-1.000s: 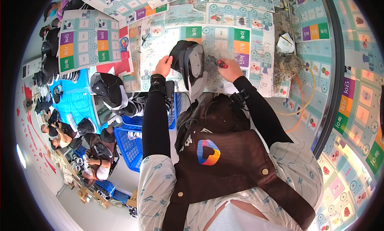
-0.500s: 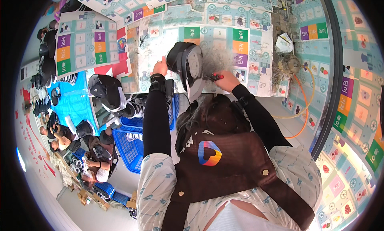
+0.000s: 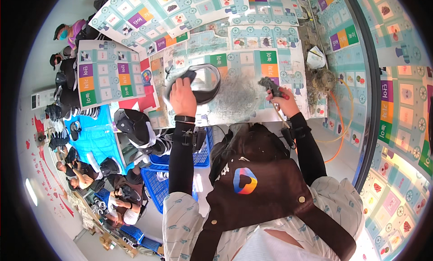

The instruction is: Inspecting and cleaning shoe components at a quality control station.

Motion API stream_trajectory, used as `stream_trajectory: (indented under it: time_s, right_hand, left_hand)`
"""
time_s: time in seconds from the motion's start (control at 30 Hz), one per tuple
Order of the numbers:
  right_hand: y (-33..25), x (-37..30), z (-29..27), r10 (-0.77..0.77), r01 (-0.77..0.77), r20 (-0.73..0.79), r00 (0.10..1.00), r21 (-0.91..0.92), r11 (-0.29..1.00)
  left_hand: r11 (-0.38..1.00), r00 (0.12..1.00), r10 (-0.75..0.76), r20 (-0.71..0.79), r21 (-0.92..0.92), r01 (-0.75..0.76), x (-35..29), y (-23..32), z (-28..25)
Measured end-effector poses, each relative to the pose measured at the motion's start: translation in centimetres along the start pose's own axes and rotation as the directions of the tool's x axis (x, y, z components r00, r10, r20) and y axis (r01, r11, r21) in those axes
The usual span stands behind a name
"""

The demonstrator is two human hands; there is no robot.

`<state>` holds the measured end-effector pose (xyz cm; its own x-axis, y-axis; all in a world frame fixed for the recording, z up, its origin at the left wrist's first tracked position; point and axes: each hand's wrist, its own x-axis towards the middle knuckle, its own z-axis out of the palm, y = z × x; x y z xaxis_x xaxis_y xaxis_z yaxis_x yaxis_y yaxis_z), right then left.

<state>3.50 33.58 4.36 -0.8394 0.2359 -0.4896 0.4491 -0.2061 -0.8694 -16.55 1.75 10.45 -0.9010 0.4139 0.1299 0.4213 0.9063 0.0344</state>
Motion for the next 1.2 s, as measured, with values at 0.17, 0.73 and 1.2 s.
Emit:
stream_trajectory:
  time_s: [0.17,0.73,1.2]
  right_hand:
    - [-0.4,0.7,-0.4,-0.007,0.007,0.027,1.0,-0.007,1.0]
    - [0.1,-0.5,1.0,-0.016,0.032,0.08,0.997,-0.201,0.979]
    - [3.8,2.8,7.4,-0.229,0.296,0.189,0.955,-0.601,0.742]
  left_hand:
    - [0.977,0.983,0.184,0.001,-0.11,-0.183,-1.5,-1.9,2.5]
    - [0.946,0.953,0.285,0.105,-0.188,-0.263,1.1,6.5,11.1]
    - [0.914,0.919,0.309,0.247,-0.344,-0.215,3.5,7.1,14.7]
